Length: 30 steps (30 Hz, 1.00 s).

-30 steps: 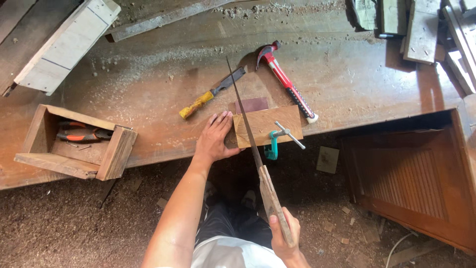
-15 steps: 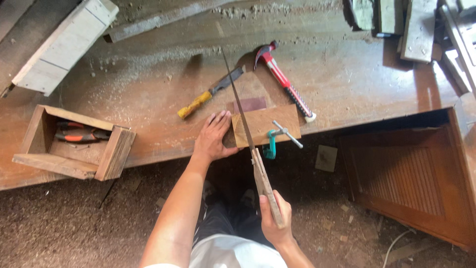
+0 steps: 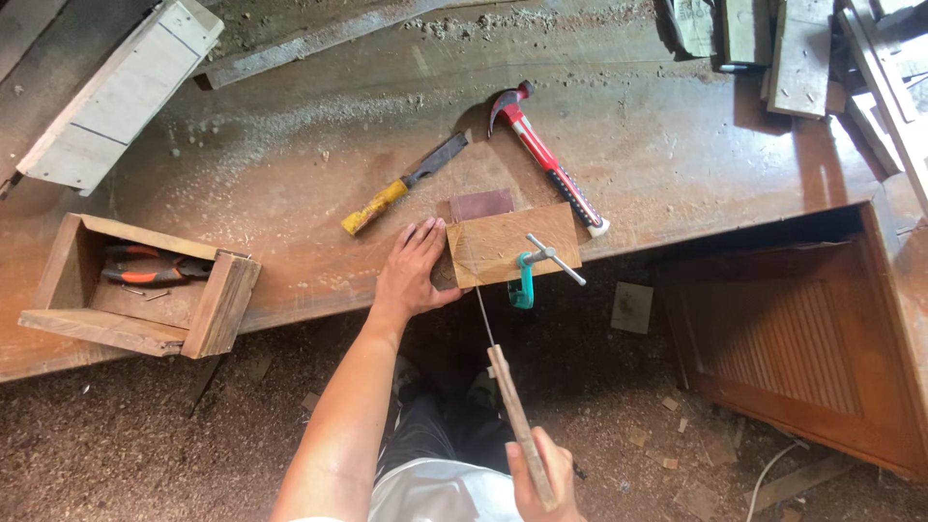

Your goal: The person uses a hammer and chisel to carve a small wooden block clamped to a workbench, then switches to a hand saw to cut the block along a marked line. The person repeatedly alternates between chiseling and sawing to shape the wood.

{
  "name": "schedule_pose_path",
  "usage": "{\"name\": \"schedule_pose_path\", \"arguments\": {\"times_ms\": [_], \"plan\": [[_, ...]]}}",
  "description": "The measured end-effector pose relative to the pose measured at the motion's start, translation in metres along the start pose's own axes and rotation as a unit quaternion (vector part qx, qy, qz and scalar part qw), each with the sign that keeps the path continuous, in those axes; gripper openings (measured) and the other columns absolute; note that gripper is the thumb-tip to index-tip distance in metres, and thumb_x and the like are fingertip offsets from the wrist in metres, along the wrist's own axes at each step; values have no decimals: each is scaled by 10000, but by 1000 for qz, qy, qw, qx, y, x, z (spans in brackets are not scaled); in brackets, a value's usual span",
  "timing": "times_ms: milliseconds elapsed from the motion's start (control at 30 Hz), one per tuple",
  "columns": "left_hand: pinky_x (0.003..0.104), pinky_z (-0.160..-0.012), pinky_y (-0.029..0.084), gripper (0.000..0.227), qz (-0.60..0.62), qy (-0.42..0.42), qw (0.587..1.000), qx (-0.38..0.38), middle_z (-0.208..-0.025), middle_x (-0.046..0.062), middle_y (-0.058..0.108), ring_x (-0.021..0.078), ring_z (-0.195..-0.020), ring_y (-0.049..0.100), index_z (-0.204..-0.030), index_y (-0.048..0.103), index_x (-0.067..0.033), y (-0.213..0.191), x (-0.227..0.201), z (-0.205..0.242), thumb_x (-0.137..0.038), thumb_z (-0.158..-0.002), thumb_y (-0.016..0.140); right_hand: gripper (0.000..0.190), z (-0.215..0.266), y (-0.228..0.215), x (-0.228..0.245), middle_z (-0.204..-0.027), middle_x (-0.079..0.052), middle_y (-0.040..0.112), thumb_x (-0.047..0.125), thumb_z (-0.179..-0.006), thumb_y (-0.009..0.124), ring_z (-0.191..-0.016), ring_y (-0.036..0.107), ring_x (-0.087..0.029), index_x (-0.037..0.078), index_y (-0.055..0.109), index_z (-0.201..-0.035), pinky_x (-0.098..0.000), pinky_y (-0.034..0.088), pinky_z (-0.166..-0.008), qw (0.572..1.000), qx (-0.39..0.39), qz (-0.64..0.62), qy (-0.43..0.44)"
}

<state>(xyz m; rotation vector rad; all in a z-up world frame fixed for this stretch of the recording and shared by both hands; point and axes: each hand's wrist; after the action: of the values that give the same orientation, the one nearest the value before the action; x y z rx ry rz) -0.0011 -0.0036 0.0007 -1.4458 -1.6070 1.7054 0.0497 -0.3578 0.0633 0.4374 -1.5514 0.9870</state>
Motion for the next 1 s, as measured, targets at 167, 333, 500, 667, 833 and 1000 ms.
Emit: {"name": "schedule_pose_path", "arguments": {"times_ms": [167,333,500,667,833,1000], "plan": [[465,-1225,283,1085,11,5,1000,-5,-1499,192,528,300,-1447,429,-1455,475,64,3,4,2,-488,-609,871,210,-7,-3,19,-517,-11,533,145,-941,671,-405,503,-77,32,592,-783,-270,340,-371,1000,-14,10,-11],[473,-1225,278,1079,14,13,1000,-12,-1509,195,522,316,-1455,425,-1458,468,59,5,6,5,-486,-620,876,228,-55,-6,41,-527,3,507,190,-970,629,-454,443,-55,36,615,-802,-272,328,-390,996,12,-17,82],[471,-1226,277,1086,22,9,1000,-13,-1506,199,519,306,-1452,431,-1470,455,71,0,3,2,-479,-629,865,289,-91,21,49,-543,-22,457,143,-997,656,-488,392,-76,25,541,-759,-282,322,-423,999,-7,-24,29],[462,-1219,285,1064,22,6,1000,0,-1499,205,516,321,-1445,429,-1460,459,59,-5,4,5,-467,-627,861,273,-54,13,35,-507,-19,547,125,-963,656,-403,513,-99,40,541,-730,-282,370,-386,1000,3,-14,24],[469,-1209,280,1099,21,5,1000,12,-1490,223,505,333,-1427,433,-1452,457,80,-3,3,-2,-465,-590,864,210,-3,-10,1,-545,-52,511,140,-928,665,-427,489,-131,8,573,-793,-296,359,-402,999,-39,15,-23],[466,-1230,278,1072,12,13,1000,-12,-1501,217,509,320,-1444,430,-1456,465,74,0,6,-2,-481,-632,867,246,7,-11,-24,-556,-37,507,188,-935,662,-454,477,-117,23,574,-774,-295,360,-418,1000,-29,-10,-7]]}}
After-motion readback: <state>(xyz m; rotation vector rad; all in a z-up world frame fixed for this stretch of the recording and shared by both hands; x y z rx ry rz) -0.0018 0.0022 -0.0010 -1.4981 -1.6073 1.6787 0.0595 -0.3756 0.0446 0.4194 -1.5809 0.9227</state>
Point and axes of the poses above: each hand's wrist, its own z-axis away from the middle knuckle, its own y-axis out of the palm, x = y × z
